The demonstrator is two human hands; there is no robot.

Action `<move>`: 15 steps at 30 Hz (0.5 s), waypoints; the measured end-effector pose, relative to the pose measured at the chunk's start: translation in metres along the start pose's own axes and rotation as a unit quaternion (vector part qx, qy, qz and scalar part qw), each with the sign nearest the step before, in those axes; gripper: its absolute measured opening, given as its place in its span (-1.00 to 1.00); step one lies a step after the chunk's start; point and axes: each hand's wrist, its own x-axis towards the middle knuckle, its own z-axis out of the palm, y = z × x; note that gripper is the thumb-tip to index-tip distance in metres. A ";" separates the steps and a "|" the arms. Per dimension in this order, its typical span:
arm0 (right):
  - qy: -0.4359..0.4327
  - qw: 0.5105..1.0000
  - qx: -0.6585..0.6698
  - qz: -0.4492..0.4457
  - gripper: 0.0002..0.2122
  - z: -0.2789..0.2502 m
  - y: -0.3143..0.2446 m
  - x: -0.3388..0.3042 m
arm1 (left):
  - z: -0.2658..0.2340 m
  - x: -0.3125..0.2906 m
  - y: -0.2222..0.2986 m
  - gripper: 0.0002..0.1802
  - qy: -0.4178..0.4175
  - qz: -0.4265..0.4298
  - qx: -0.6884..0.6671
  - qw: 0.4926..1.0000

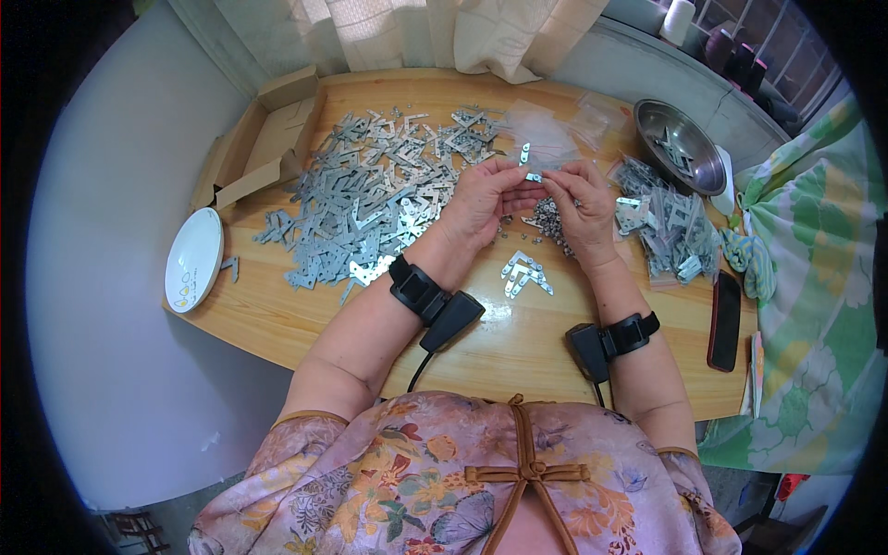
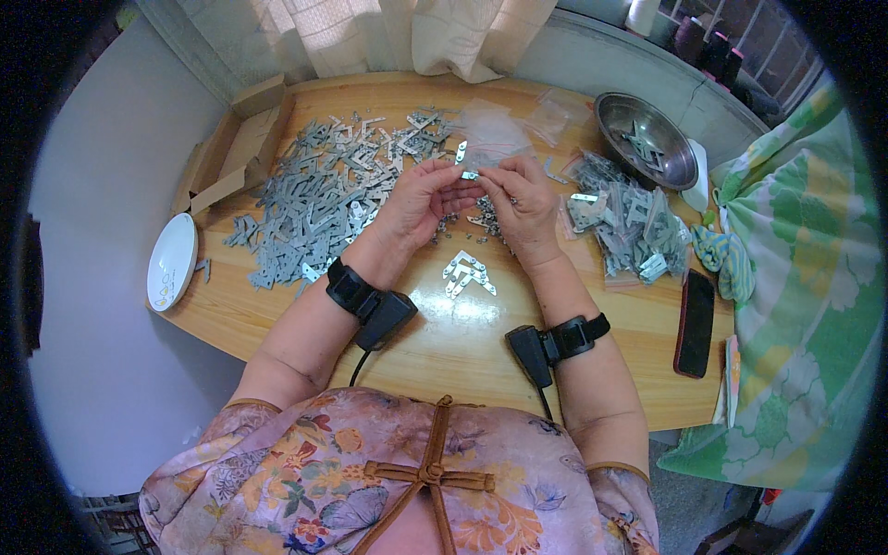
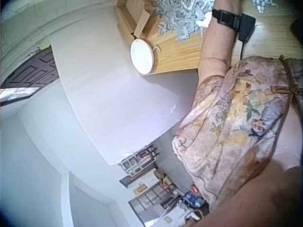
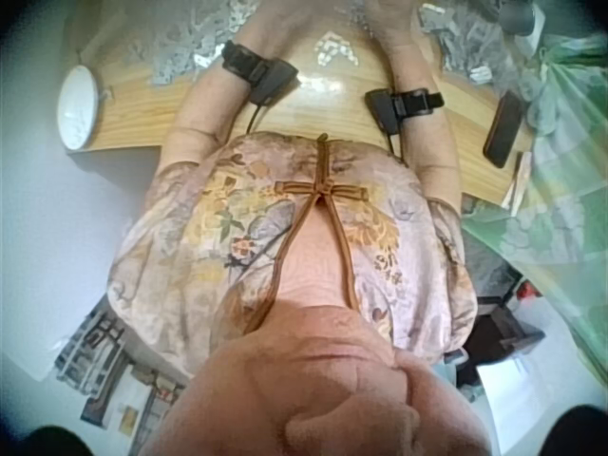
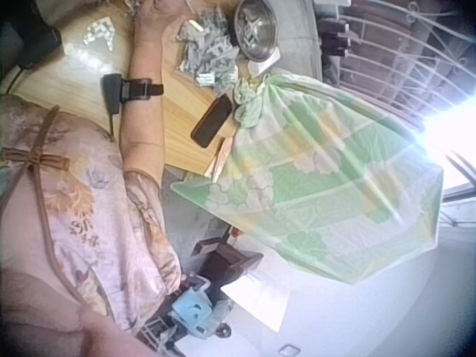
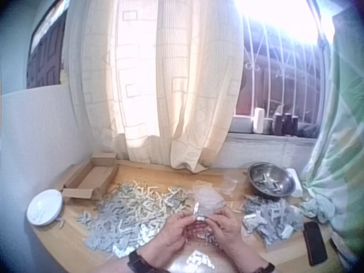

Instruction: Sort small metal brackets and screws from a pile on a table.

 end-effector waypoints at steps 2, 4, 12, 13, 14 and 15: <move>0.003 1.000 -0.007 -0.006 -0.88 0.000 0.000 0.000 | -0.001 0.001 -0.001 -0.92 -0.001 0.001 0.000 1.000; 0.006 1.000 -0.014 -0.012 -0.88 0.000 0.000 0.001 | -0.001 0.001 -0.002 -0.93 -0.001 0.002 0.000 1.000; 0.014 0.998 -0.045 -0.041 -0.90 -0.002 -0.004 0.002 | 0.003 -0.002 -0.001 -0.93 -0.002 0.002 -0.005 1.000; 0.014 0.998 -0.045 -0.041 -0.90 -0.001 -0.004 0.002 | 0.003 -0.002 -0.002 -0.93 -0.002 0.002 -0.004 1.000; 0.020 0.998 -0.041 -0.037 -0.90 -0.001 -0.003 0.001 | 0.002 -0.002 -0.003 -0.93 -0.004 0.007 -0.009 1.000; 0.025 0.999 -0.036 -0.032 -0.89 0.000 -0.003 0.001 | 0.002 -0.002 -0.003 -0.93 -0.006 0.011 -0.014 1.000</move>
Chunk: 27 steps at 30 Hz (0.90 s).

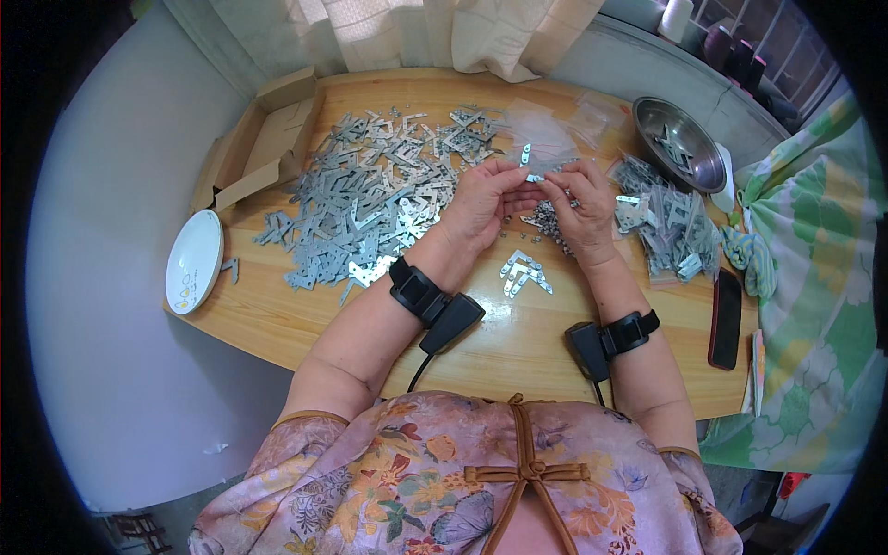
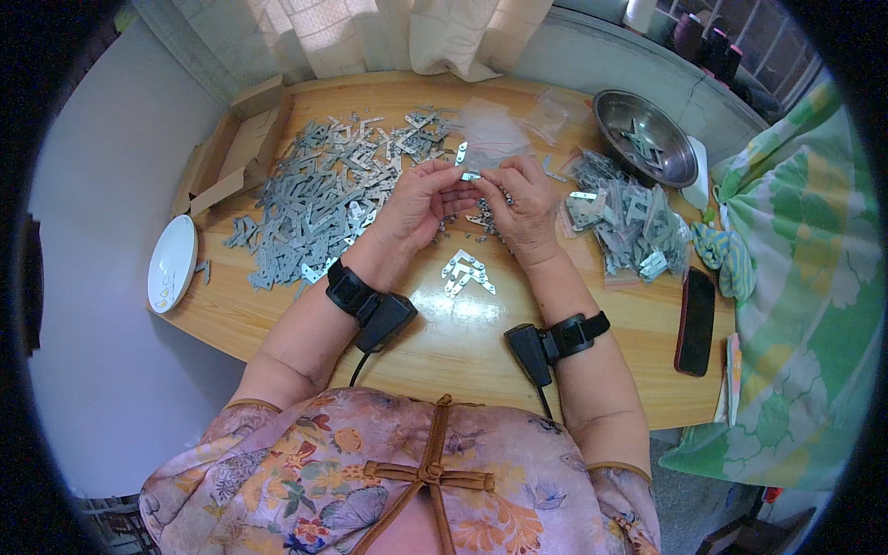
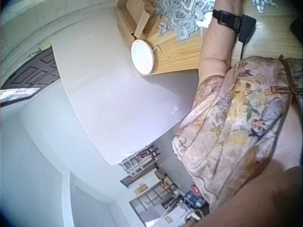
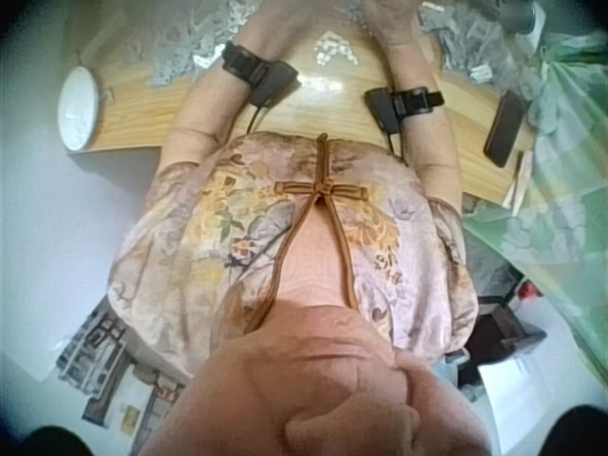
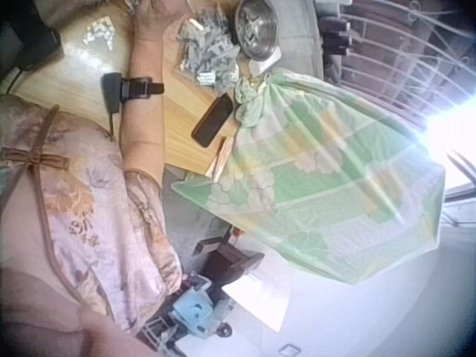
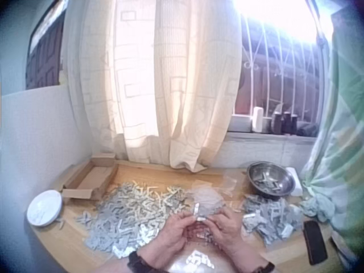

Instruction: Sort small metal brackets and screws from a pile on a table.

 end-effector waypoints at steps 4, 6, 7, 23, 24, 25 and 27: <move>0.004 1.000 0.003 0.014 -0.89 0.000 -0.002 0.000 | 0.001 0.001 -0.001 -0.93 0.003 -0.001 -0.004 1.000; 0.012 1.000 -0.006 0.025 -0.89 0.001 -0.003 -0.001 | 0.003 0.000 0.000 -0.93 0.002 -0.003 -0.006 1.000; 0.012 1.000 -0.006 0.025 -0.89 0.001 -0.003 -0.001 | 0.003 0.000 0.000 -0.93 0.002 -0.003 -0.006 1.000; 0.001 0.995 -0.066 -0.070 -0.88 -0.003 -0.004 0.002 | -0.001 0.001 0.000 -0.91 0.023 -0.013 0.024 0.999; -0.003 0.996 -0.066 -0.067 -0.89 -0.003 -0.004 0.001 | -0.002 0.001 0.000 -0.91 0.027 -0.014 0.031 0.999; -0.003 0.996 -0.066 -0.068 -0.89 -0.003 -0.003 0.001 | -0.001 0.000 0.002 -0.91 0.027 -0.013 0.030 0.999; -0.011 0.995 -0.077 -0.064 -0.89 -0.004 -0.002 0.000 | 0.002 -0.001 0.005 -0.91 0.032 -0.021 0.051 0.998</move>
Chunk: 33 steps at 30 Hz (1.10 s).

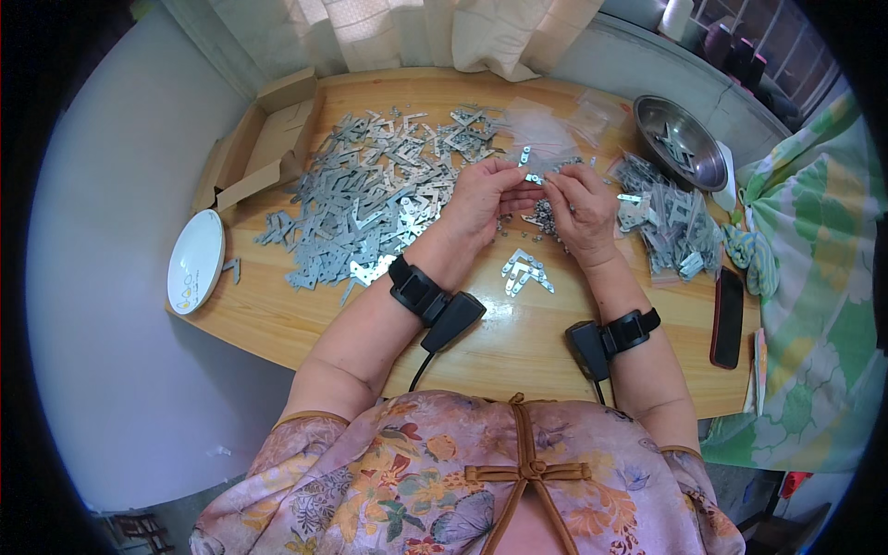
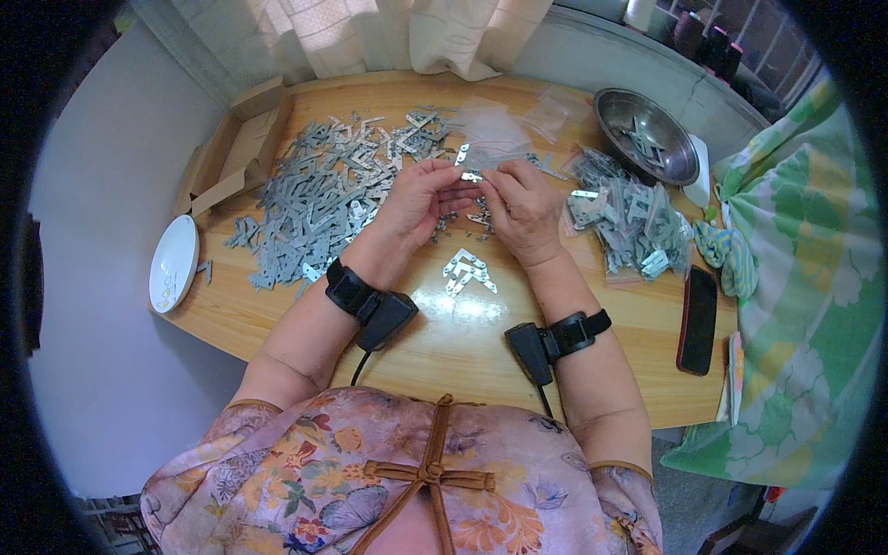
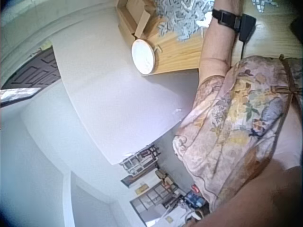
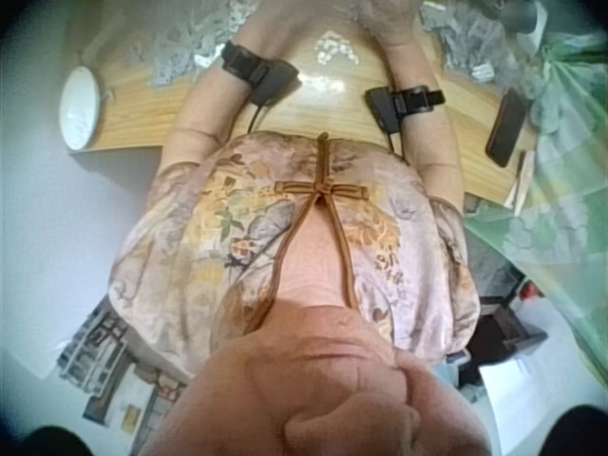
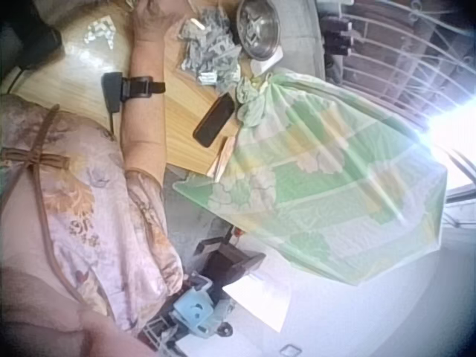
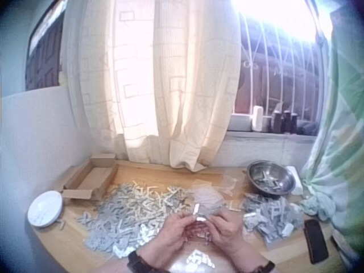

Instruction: Sort small metal brackets and screws from a pile on a table.

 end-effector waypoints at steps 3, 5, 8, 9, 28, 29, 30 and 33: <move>-0.003 1.000 0.003 -0.005 -0.90 0.000 0.001 0.000 | -0.003 0.002 -0.002 -0.91 0.001 -0.003 0.009 1.000; -0.003 0.999 0.042 0.029 -0.90 0.002 0.000 -0.002 | -0.002 0.003 -0.002 -0.91 0.006 0.000 0.009 1.000; -0.008 0.984 0.134 0.117 -0.91 0.004 0.000 -0.006 | -0.002 0.002 -0.001 -0.90 0.014 0.002 0.017 1.000; -0.012 0.968 0.186 0.171 -0.92 0.005 0.000 -0.008 | -0.002 0.002 0.000 -0.90 0.017 0.001 0.025 1.000; -0.009 0.969 0.194 0.156 -0.87 0.007 0.005 -0.009 | 0.004 0.000 -0.001 -0.90 0.046 0.039 0.077 0.995; -0.014 0.967 0.197 0.163 -0.87 0.007 0.004 -0.009 | 0.004 0.000 -0.001 -0.90 0.047 0.041 0.077 0.995; -0.020 0.965 0.201 0.170 -0.87 0.007 0.004 -0.009 | 0.003 0.000 -0.002 -0.90 0.047 0.042 0.077 0.995; -0.021 0.964 0.202 0.170 -0.87 0.008 0.005 -0.010 | 0.004 0.000 -0.001 -0.90 0.053 0.046 0.084 0.994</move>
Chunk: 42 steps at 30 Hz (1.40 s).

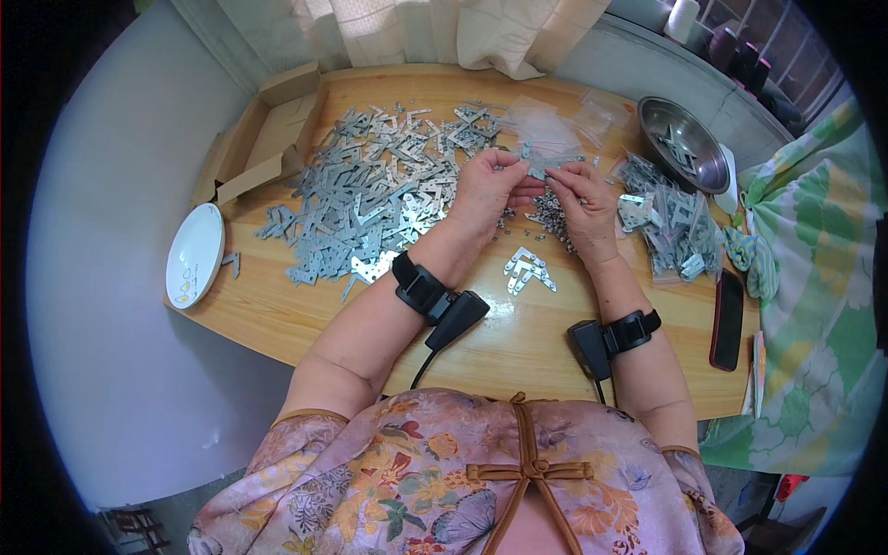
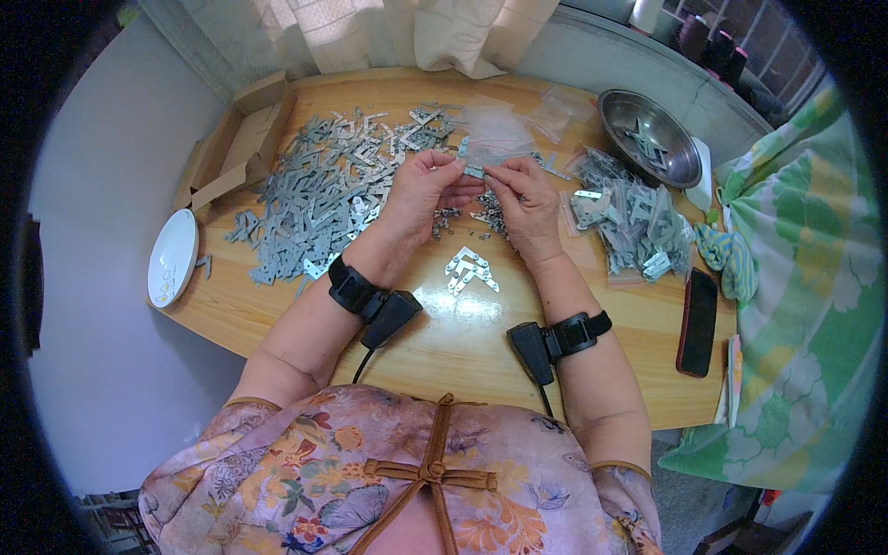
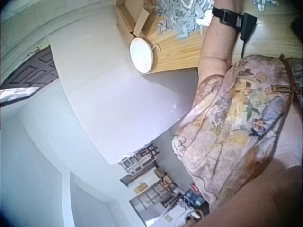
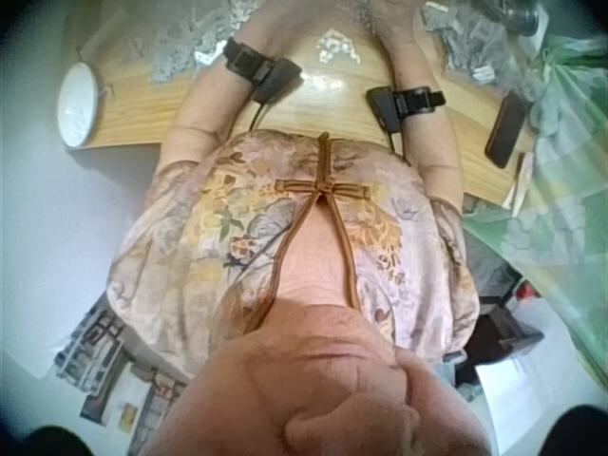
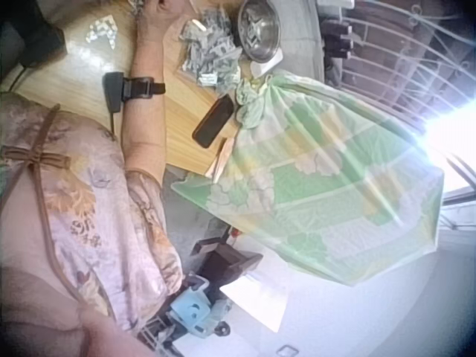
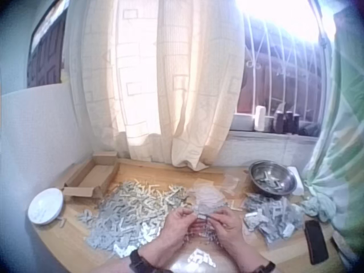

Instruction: Sort small metal brackets and screws from a pile on a table.

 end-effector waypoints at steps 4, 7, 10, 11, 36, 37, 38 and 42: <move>-0.002 1.000 -0.004 0.002 -0.87 0.000 0.001 0.000 | 0.001 0.001 0.000 -0.90 0.005 0.015 0.005 1.000; -0.006 0.998 -0.052 -0.025 -0.87 -0.002 0.001 0.000 | 0.002 0.000 0.000 -0.90 0.016 0.022 0.028 0.999; -0.008 0.985 -0.129 -0.114 -0.86 -0.004 0.002 0.003 | 0.004 0.000 -0.001 -0.89 0.024 0.030 0.037 0.999; -0.005 0.971 -0.179 -0.160 -0.86 -0.004 0.000 0.004 | 0.005 -0.001 -0.001 -0.89 0.024 0.038 0.042 0.998; -0.111 0.952 0.158 0.239 -0.93 -0.009 0.002 0.004 | -0.008 0.009 -0.003 -0.88 -0.054 0.078 0.083 0.992; -0.110 0.952 0.158 0.239 -0.93 -0.009 0.001 0.004 | -0.008 0.009 -0.002 -0.88 -0.054 0.078 0.084 0.992; -0.108 0.947 0.173 0.249 -0.93 -0.009 0.001 0.004 | -0.008 0.008 -0.001 -0.88 -0.056 0.078 0.080 0.992; -0.101 0.932 0.219 0.270 -0.93 -0.008 0.000 0.004 | -0.006 0.006 -0.001 -0.88 -0.049 0.086 0.069 0.993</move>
